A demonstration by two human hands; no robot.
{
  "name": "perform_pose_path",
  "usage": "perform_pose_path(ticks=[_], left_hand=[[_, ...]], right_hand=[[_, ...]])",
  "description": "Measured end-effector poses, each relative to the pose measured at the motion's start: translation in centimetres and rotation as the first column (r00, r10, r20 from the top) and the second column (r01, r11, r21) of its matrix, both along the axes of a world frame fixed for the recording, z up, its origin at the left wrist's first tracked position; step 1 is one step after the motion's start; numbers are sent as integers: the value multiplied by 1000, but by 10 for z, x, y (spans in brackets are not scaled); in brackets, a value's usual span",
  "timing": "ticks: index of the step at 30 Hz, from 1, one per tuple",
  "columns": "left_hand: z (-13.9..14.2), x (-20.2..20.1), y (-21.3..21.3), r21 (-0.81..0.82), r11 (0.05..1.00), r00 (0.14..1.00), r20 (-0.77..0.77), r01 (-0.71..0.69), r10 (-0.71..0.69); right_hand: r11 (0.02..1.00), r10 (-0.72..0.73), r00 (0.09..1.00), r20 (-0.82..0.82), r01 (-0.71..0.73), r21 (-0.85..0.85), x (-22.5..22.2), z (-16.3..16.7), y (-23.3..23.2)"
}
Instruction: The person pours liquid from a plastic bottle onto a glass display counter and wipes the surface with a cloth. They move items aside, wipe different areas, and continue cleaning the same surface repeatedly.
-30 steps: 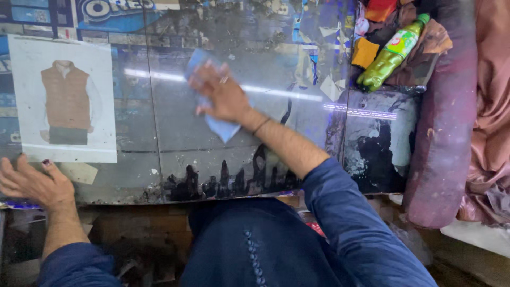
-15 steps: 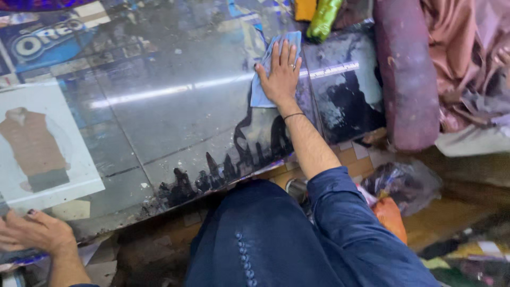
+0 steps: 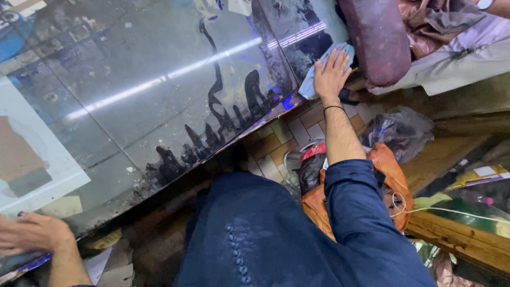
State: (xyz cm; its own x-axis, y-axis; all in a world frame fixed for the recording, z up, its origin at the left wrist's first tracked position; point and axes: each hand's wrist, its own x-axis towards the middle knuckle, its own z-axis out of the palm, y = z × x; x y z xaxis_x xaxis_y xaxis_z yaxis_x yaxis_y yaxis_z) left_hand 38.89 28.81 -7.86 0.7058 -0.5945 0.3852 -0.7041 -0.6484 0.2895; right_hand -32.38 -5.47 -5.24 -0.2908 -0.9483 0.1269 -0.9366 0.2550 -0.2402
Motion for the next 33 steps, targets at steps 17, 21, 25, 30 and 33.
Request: perform_pose_path(ticks=[17, 21, 25, 30, 33], left_hand=[[4, -34, 4, -87, 971, 975, 29, 224, -222], [13, -180, -17, -370, 642, 579, -278, 672, -767], [37, -321, -28, -643, 99, -88, -252, 759, -964], [6, -385, -17, -844, 205, -379, -422, 495, -823], [-49, -395, -8, -769, 189, -272, -428, 611, -862]], right_hand=[[986, 131, -155, 979, 121, -113, 76, -40, 182], [980, 75, -558, 826, 194, 42, 133, -47, 250], [905, 309, -528, 791, -93, -415, 209, 3, 295], [690, 579, -168, 798, -421, -590, 225, 91, 311], [670, 627, -104, 772, -434, -602, 217, 115, 290]])
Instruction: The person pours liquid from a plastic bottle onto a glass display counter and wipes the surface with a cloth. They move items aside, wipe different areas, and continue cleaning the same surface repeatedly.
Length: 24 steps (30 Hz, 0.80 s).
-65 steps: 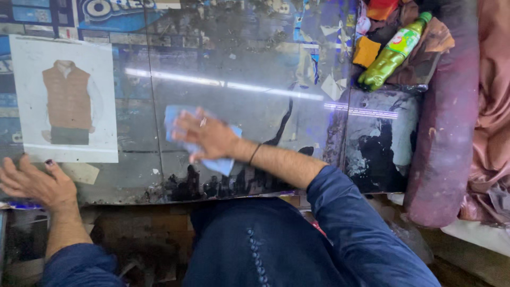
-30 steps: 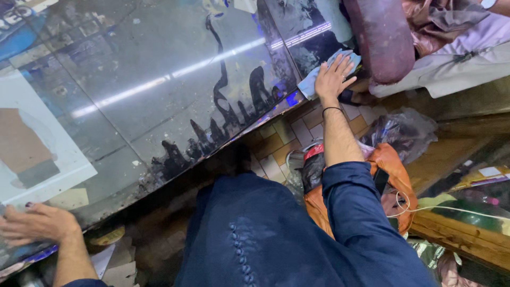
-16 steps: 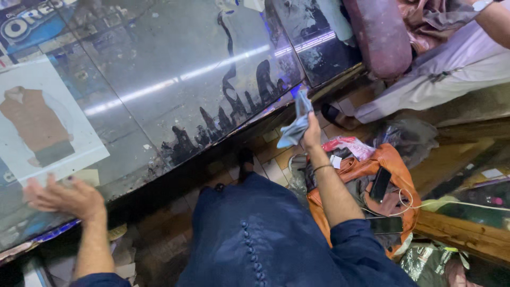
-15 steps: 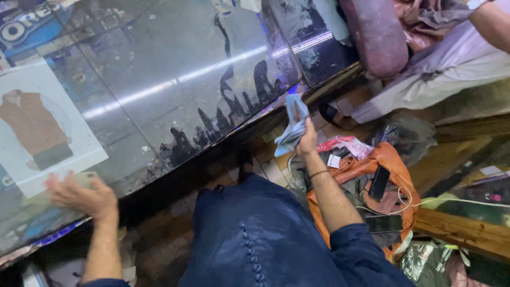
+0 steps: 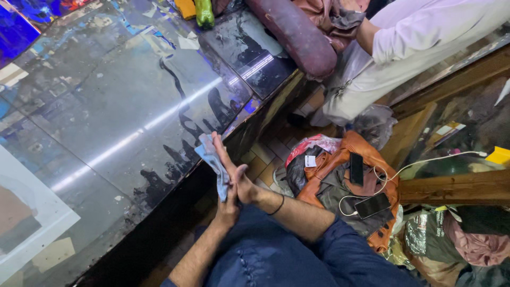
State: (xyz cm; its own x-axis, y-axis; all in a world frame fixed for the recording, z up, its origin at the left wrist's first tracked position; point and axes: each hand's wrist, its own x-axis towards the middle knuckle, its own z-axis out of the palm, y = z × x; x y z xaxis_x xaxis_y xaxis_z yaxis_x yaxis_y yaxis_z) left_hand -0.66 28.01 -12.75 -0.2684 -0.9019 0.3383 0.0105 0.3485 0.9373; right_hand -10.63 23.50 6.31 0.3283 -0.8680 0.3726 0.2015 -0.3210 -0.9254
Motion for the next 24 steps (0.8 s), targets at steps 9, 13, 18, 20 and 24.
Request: perform_pose_path(ticks=[9, 13, 18, 20, 24], left_hand=[[72, -13, 13, 305, 952, 832, -531, 7, 164], [149, 3, -9, 210, 977, 775, -609, -46, 168], [169, 7, -39, 344, 938, 603, -741, -36, 295], [164, 10, -51, 362, 930, 567, -752, -68, 335], [155, 18, -79, 306, 946, 525, -792, -103, 313]], right_hand=[[973, -225, 865, -449, 172, -157, 10, -16, 9], [990, -107, 828, -551, 38, -135, 9, -27, 27], [988, -37, 727, -686, -77, -134, 3, -30, 35], [983, -71, 743, -665, -61, -173, 0, -28, 40], [980, -37, 776, -630, -96, -175, -12, -21, 40]])
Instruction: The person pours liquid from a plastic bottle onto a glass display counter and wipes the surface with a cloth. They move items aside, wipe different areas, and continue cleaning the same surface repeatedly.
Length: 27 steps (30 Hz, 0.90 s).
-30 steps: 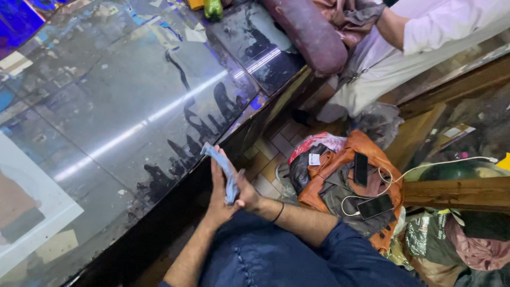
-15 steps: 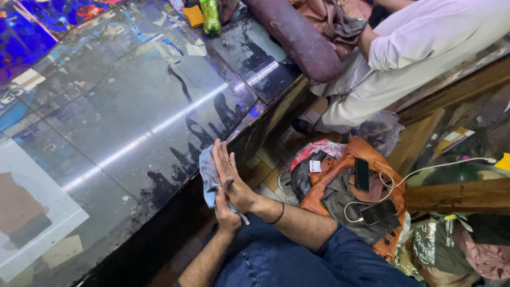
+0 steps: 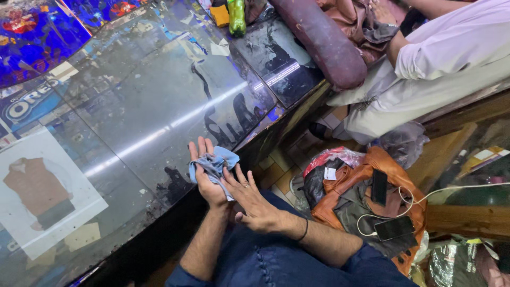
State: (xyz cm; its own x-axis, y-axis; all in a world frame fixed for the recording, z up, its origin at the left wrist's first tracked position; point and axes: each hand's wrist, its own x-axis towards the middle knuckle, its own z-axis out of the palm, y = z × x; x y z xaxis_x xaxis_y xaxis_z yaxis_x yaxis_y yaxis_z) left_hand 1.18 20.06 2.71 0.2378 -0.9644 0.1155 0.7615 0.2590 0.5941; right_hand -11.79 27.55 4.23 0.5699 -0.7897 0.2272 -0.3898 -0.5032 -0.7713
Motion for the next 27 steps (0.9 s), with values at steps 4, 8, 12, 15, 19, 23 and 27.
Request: perform_pose_path(ticks=[4, 8, 12, 15, 19, 23, 27], left_hand=[[-2, -2, -23, -6, 1000, 999, -33, -29, 29], [3, -14, -47, 49, 996, 996, -42, -80, 82], [10, -56, -62, -43, 997, 970, 232, -61, 69], [15, -84, -72, -202, 979, 862, 498, 6, 98], [14, -96, -101, -202, 979, 816, 562, -21, 133], [4, -103, -150, -96, 983, 904, 387, -158, 183], [-8, -104, -199, -54, 971, 936, 258, -234, 240]], right_hand=[[999, 30, 996, 84, -34, 42, -23, 3, -25], [990, -39, 933, 357, -13, 142, -48, 4, -68], [955, -237, 700, 673, 40, 294, -48, 6, -111], [985, -151, 754, 639, 59, 164, -47, 11, -141], [997, 67, 907, 417, -74, 1, -61, 17, -169], [971, 222, 928, 301, -240, 24, -89, 11, -194], [918, 297, 864, 406, -375, 126, -127, -6, -225]])
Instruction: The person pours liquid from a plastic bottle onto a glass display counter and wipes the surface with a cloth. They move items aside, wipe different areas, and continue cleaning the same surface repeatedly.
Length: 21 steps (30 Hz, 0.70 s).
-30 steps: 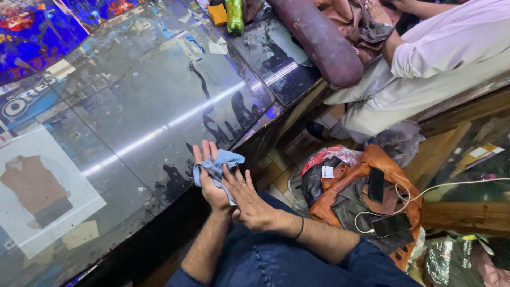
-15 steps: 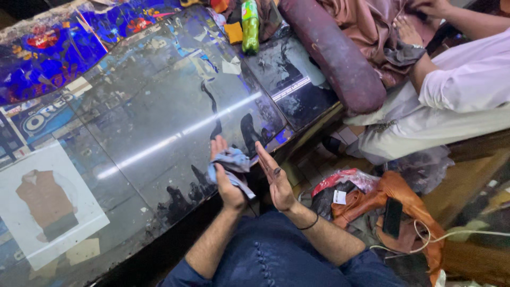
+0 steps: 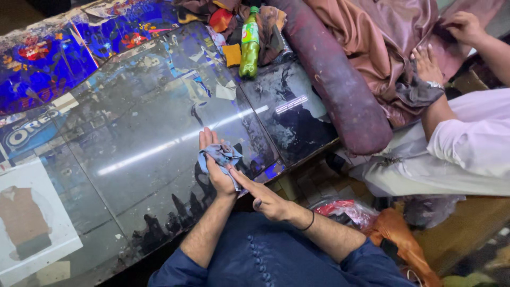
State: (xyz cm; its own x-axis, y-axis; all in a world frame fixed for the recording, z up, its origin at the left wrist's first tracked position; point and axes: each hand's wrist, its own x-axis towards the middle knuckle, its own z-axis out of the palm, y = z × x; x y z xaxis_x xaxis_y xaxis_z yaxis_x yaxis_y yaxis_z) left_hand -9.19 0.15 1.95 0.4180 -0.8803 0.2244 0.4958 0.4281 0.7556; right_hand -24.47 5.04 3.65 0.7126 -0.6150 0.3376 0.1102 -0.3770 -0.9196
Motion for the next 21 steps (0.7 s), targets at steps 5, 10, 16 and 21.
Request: perform_pose_path(ticks=[5, 10, 16, 21], left_hand=[[-7, -9, -38, 34, 999, 998, -59, -32, 34], [-8, -37, -43, 96, 986, 981, 128, 135, -147], [-25, -22, -37, 237, 913, 883, 262, 333, -390], [-64, 42, 0, 219, 927, 402, 912, -303, -84]], right_hand=[[895, -230, 963, 143, 152, 419, -31, -25, -45], [924, -380, 913, 151, 382, 15, -27, -49, -80], [858, -505, 861, 58, 508, -74, -24, -78, -113], [784, -621, 752, 220, 595, 176, -40, -81, -175]])
